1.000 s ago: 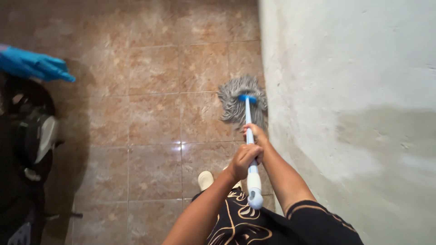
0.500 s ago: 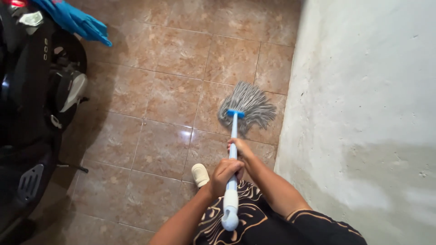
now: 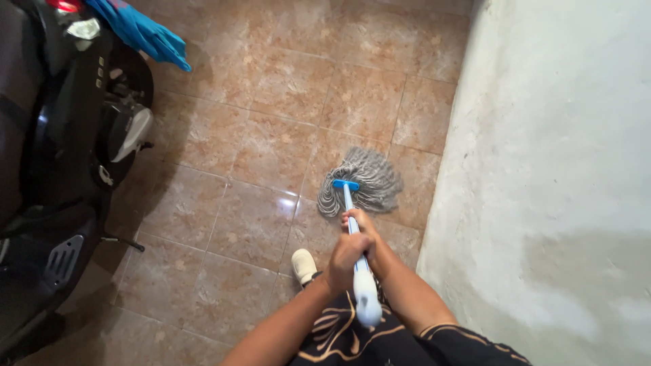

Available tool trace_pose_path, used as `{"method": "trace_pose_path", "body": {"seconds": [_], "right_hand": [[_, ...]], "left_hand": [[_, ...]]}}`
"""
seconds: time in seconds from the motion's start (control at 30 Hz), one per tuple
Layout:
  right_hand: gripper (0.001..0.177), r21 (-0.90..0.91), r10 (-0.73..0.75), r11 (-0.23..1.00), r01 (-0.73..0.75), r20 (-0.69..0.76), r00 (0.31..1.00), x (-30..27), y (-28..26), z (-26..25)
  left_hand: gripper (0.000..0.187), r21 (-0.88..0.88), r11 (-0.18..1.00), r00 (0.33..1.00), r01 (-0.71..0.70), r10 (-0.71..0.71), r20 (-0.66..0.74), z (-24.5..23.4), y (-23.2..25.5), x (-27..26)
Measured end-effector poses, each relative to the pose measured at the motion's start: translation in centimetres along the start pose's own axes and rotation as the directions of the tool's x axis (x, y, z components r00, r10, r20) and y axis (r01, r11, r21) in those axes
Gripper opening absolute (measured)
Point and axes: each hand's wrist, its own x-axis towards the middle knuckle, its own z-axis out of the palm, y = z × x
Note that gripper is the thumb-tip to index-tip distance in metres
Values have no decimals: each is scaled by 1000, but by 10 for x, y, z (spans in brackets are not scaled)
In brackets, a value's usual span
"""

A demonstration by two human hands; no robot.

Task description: Mop the tiled floor in a room containing a parked scooter and a shoe rack.

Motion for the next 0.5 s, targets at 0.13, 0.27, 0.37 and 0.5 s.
{"method": "trace_pose_path", "body": {"seconds": [0.13, 0.27, 0.37, 0.5], "right_hand": [[23, -93, -69, 993, 74, 56, 996, 9, -27, 20], [21, -229, -165, 964, 139, -101, 981, 30, -75, 35], [25, -300, -162, 946, 124, -103, 981, 46, -100, 48], [18, -317, -252, 934, 165, -256, 933, 50, -89, 99]], "left_hand": [[44, 69, 995, 998, -65, 64, 21, -17, -22, 16], [42, 146, 980, 990, -135, 127, 60, -34, -45, 45], [41, 130, 981, 988, -147, 141, 58, -52, -52, 63], [40, 55, 990, 991, -128, 126, 36, -95, -39, 61]]}}
